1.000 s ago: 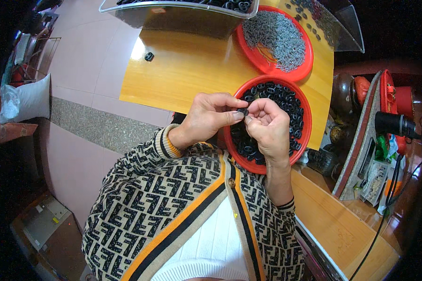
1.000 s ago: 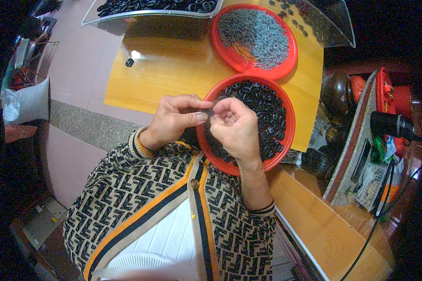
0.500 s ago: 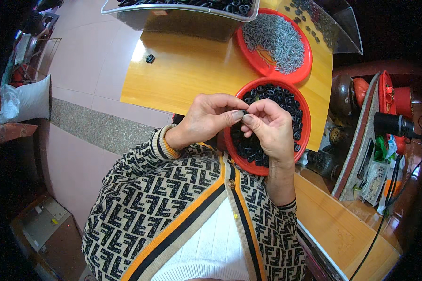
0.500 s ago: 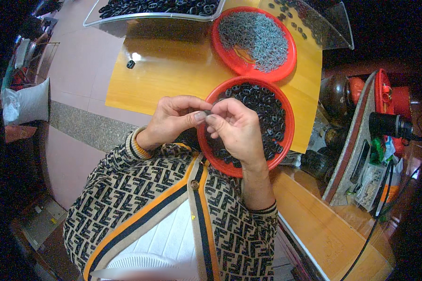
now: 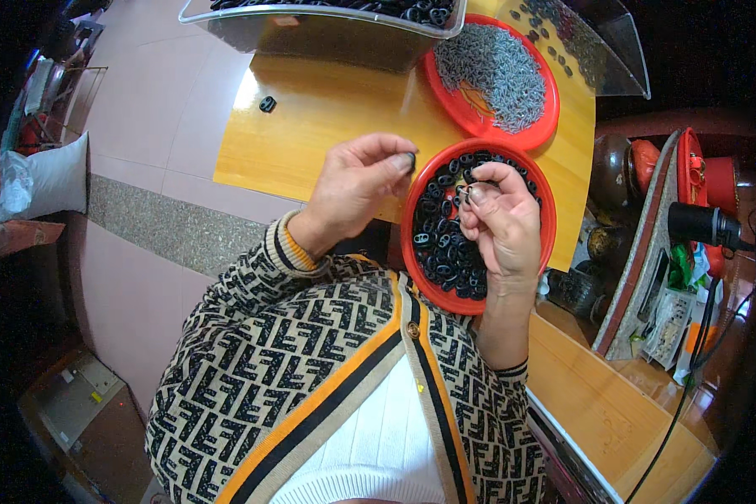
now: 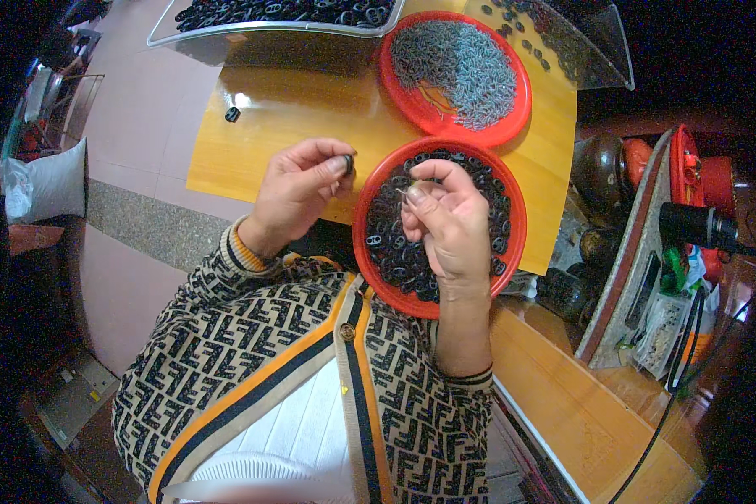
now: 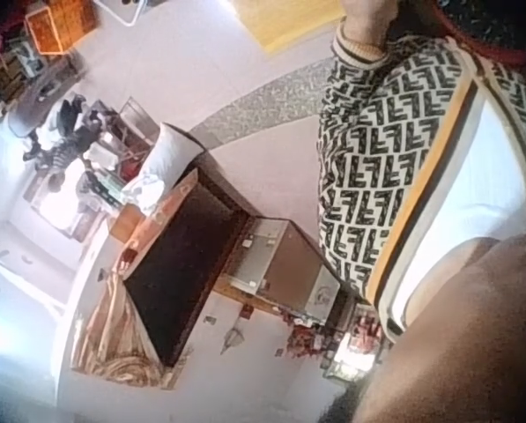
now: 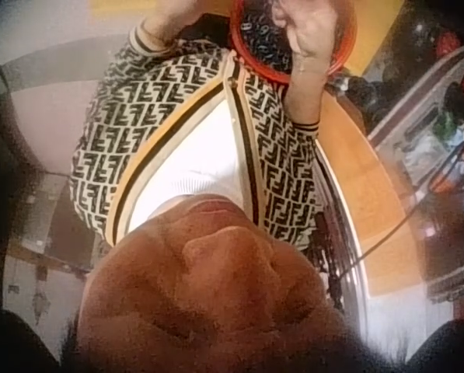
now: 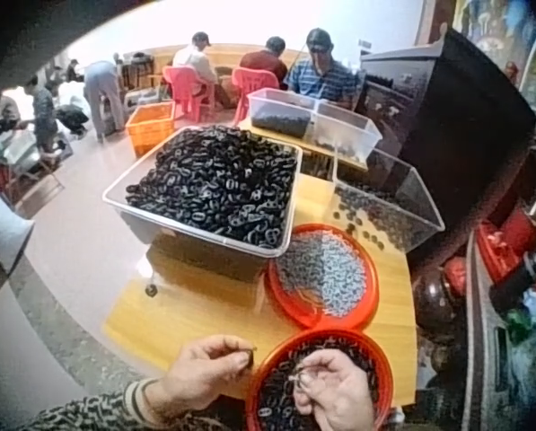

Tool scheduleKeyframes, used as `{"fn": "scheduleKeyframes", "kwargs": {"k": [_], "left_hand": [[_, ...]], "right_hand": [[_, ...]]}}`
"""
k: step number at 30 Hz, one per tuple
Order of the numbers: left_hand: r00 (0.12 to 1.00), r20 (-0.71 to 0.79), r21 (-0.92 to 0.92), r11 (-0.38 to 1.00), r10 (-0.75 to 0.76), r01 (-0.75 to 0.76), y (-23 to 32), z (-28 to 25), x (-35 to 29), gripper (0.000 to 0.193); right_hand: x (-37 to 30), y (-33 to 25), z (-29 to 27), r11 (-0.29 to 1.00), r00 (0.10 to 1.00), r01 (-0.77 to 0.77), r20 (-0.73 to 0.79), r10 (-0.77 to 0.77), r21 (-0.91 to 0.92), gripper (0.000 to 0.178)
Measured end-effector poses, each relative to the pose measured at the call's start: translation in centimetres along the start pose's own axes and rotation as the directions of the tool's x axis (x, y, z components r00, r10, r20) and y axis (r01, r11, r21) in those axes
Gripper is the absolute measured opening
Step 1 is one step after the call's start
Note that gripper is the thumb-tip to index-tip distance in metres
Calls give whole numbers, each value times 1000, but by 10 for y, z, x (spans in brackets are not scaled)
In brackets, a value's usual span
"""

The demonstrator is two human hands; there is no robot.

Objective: The person sorts and assembles small black plastic and rubber components by hand, placing them into trays.

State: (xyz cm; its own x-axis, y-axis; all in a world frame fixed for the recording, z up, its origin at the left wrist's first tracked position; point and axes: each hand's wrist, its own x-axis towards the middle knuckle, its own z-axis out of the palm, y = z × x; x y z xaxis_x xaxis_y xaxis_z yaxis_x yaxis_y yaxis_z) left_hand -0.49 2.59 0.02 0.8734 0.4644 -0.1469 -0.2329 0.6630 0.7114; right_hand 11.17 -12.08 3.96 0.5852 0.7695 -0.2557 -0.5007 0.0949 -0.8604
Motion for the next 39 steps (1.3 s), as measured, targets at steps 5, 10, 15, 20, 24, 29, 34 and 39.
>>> {"fn": "scheduleKeyframes", "kwargs": {"k": [5, 10, 15, 20, 24, 29, 34, 39], "left_hand": [[983, 8, -92, 979, -184, 184, 0, 14, -7, 16], [972, 9, -106, 967, -234, 233, 4, 17, -8, 18], [969, 64, -109, 963, -239, 245, 3, 16, -8, 20], [962, 108, -83, 963, -249, 258, 1, 16, -10, 23], [958, 128, -32, 965, -255, 261, 0, 17, -11, 23], [964, 170, 163, 970, -206, 178, -2, 19, -16, 21], [969, 157, 181, 970, -191, 162, -1, 22, -16, 19], [971, 142, 195, 967, -191, 162, -4, 20, -16, 18]], "right_hand": [[0, 4, 0, 937, 987, -156, 90, 134, 312, 17], [-3, 6, -3, 960, 996, -92, 37, 86, 266, 16], [-5, 10, 0, 997, 991, -13, -130, 22, 76, 15], [-8, 15, 3, 999, 985, 38, -167, -34, 19, 15], [-12, 15, 8, 999, 985, 51, -162, -52, -8, 16], [-15, 19, 13, 991, 980, 105, -158, -118, -89, 17], [-20, 19, 19, 949, 966, 148, -164, -199, -280, 18], [-22, 19, 20, 865, 945, 199, -143, -294, -461, 16]]}}
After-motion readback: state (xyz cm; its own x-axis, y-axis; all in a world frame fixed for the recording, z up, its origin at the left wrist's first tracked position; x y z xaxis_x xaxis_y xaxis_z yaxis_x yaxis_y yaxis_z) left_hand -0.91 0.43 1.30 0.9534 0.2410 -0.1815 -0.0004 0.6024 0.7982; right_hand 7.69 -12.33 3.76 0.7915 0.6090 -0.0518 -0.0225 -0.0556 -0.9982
